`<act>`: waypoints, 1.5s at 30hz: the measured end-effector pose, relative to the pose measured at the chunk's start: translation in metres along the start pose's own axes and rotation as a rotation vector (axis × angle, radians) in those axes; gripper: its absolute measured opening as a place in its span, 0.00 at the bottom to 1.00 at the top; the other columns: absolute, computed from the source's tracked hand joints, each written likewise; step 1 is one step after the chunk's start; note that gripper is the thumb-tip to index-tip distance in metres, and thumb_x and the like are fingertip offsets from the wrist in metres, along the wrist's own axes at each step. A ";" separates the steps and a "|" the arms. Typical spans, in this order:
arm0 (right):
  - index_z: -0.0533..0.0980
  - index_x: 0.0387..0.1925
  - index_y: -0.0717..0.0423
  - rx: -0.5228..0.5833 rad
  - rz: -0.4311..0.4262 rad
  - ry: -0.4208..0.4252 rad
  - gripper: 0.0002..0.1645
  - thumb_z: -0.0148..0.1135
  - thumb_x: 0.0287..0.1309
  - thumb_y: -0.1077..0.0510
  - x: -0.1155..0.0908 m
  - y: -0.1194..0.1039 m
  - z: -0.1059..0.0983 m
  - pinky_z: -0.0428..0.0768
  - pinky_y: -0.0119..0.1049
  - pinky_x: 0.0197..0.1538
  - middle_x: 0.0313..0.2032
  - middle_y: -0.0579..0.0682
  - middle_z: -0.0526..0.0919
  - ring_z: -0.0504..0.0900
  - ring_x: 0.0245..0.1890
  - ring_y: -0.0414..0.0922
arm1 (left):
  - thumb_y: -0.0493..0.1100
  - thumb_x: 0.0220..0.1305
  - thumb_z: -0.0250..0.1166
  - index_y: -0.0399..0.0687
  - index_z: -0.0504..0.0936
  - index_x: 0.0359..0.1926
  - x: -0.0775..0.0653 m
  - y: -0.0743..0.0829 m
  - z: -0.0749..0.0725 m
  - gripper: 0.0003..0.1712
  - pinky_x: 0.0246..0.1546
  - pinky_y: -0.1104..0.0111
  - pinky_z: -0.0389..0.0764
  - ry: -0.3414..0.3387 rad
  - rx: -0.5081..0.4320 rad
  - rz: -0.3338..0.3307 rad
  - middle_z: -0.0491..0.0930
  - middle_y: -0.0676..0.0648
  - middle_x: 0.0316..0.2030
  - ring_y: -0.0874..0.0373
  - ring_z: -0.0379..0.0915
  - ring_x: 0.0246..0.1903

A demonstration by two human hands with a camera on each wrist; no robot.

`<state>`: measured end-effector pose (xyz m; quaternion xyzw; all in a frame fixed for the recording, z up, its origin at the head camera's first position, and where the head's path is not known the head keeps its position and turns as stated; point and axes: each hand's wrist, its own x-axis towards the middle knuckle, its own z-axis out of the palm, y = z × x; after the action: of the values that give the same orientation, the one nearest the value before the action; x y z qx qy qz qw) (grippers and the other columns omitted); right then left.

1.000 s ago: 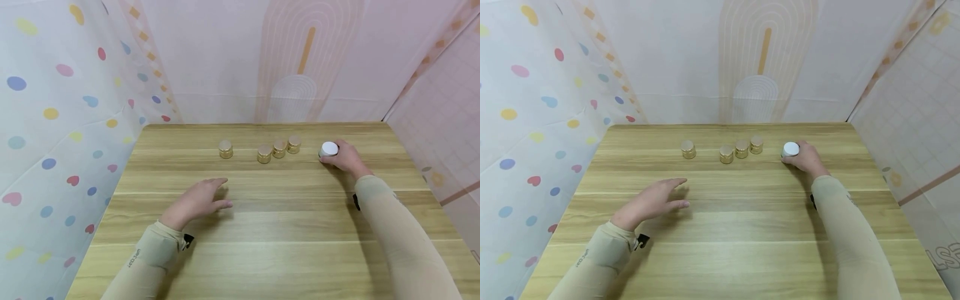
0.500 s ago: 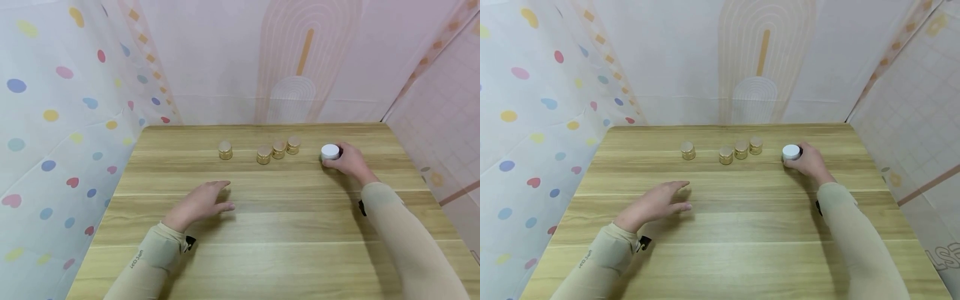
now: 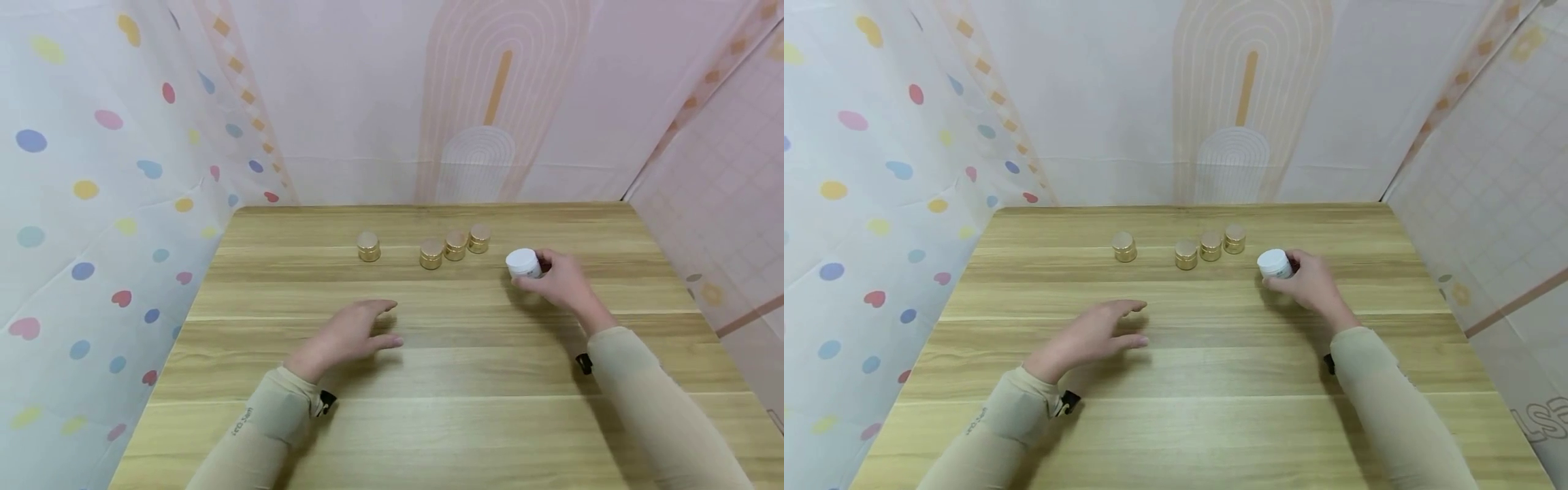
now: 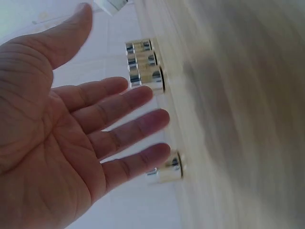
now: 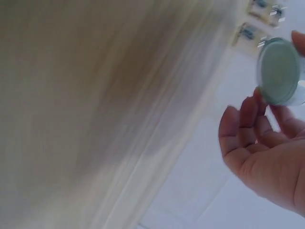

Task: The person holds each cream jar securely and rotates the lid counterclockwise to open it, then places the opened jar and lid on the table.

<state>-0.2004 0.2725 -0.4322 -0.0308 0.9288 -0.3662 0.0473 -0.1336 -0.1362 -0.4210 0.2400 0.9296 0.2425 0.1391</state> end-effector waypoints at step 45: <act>0.85 0.56 0.62 -0.047 -0.452 0.002 0.33 0.85 0.49 0.52 -0.064 -0.106 0.086 0.85 0.56 0.61 0.53 0.56 0.91 0.87 0.57 0.58 | 0.52 0.77 0.66 0.43 0.72 0.77 0.026 0.038 0.029 0.35 0.72 0.47 0.75 0.234 -0.179 0.232 0.80 0.41 0.69 0.43 0.76 0.70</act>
<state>-0.1248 0.1427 -0.4185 -0.2386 0.9067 -0.3459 -0.0377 -0.1304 -0.0827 -0.4301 0.3024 0.8803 0.3647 0.0218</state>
